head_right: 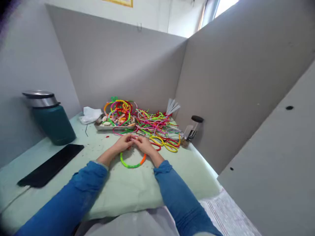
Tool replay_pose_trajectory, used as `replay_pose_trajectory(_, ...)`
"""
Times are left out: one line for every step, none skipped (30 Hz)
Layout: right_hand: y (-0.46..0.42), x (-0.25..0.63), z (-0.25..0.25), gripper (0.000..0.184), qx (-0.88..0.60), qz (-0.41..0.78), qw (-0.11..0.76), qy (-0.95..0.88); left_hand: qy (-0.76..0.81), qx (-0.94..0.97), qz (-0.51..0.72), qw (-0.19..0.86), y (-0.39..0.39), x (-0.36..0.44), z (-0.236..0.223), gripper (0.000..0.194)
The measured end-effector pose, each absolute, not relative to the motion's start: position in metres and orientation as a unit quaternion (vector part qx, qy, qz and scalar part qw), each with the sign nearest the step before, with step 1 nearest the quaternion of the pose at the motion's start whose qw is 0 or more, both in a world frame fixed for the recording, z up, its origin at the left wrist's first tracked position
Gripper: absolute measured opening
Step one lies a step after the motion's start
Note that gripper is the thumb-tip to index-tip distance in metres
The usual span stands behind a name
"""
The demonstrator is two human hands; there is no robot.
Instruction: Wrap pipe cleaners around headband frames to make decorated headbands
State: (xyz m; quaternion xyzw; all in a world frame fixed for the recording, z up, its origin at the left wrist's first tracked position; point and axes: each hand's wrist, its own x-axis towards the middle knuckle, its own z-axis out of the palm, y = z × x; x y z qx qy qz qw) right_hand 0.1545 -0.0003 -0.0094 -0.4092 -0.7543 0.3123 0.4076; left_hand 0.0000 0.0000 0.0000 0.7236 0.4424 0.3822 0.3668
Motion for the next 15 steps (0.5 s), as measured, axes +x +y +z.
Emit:
replay_pose_trajectory(-0.0004, 0.1548, -0.009, 0.028, -0.41, 0.312, 0.407, -0.754, 0.443, 0.722, 0.384, 0.367, 0.0004, 0.0005, -0.0003, 0.021)
replay_pose_trajectory(-0.0005, 0.155, -0.0087, 0.028, -0.41, 0.313, 0.406, -0.754, 0.444, 0.721, 0.385, 0.367, 0.0007, 0.0009, -0.0007, 0.02)
replay_pose_trajectory(-0.0007, 0.1552, -0.0083, 0.028, -0.411, 0.314, 0.406, -0.754, 0.445, 0.72, 0.386, 0.368, 0.0009, 0.0012, -0.0009, 0.02)
replay_pose_trajectory(-0.001, 0.1554, -0.0079, 0.028, -0.411, 0.314, 0.405, -0.754, 0.445, 0.718, 0.387, 0.369, 0.0011, 0.0015, -0.001, 0.019)
replay_pose_trajectory(-0.0013, 0.1556, -0.0076, 0.028, -0.411, 0.316, 0.403, -0.754, 0.446, 0.717, 0.387, 0.37, 0.0011, 0.0016, -0.001, 0.018)
replay_pose_trajectory(-0.0016, 0.1558, -0.0073, 0.029, -0.412, 0.317, 0.402, -0.754, 0.446, 0.716, 0.388, 0.372, 0.001, 0.0016, -0.001, 0.018)
replay_pose_trajectory(-0.002, 0.1559, -0.0071, 0.029, -0.412, 0.318, 0.401, -0.754, 0.446, 0.715, 0.388, 0.374, 0.0009, 0.0015, -0.0009, 0.017)
replay_pose_trajectory(-0.0023, 0.156, -0.007, 0.029, -0.413, 0.319, 0.4, -0.753, 0.447, 0.713, 0.388, 0.375, 0.0007, 0.0013, -0.0008, 0.017)
replay_pose_trajectory(-0.0025, 0.1562, -0.007, 0.029, -0.414, 0.32, 0.4, -0.752, 0.447, 0.712, 0.389, 0.376, 0.0005, 0.0011, -0.0007, 0.017)
replay_pose_trajectory(-0.0027, 0.1563, -0.0069, 0.029, -0.415, 0.321, 0.4, -0.752, 0.447, 0.712, 0.389, 0.377, 0.0004, 0.0007, -0.0008, 0.017)
replay_pose_trajectory(-0.0028, 0.1564, -0.0069, 0.029, -0.415, 0.322, 0.4, -0.751, 0.447, 0.711, 0.39, 0.377, 0.0004, 0.0003, -0.0009, 0.017)
replay_pose_trajectory(-0.0029, 0.1566, -0.0068, 0.029, -0.415, 0.323, 0.4, -0.751, 0.447, 0.71, 0.391, 0.378, 0.0005, -0.0001, -0.0011, 0.017)
replay_pose_trajectory(-0.0029, 0.1567, -0.0067, 0.029, -0.415, 0.324, 0.401, -0.75, 0.446, 0.71, 0.392, 0.379, 0.0006, -0.0005, -0.0013, 0.018)
replay_pose_trajectory(-0.0029, 0.1568, -0.0065, 0.029, -0.414, 0.324, 0.402, -0.75, 0.445, 0.709, 0.393, 0.38, 0.0007, -0.0009, -0.0015, 0.019)
replay_pose_trajectory(-0.0029, 0.1569, -0.0064, 0.029, -0.412, 0.325, 0.403, -0.75, 0.443, 0.709, 0.394, 0.382, 0.0008, -0.0012, -0.0015, 0.02)
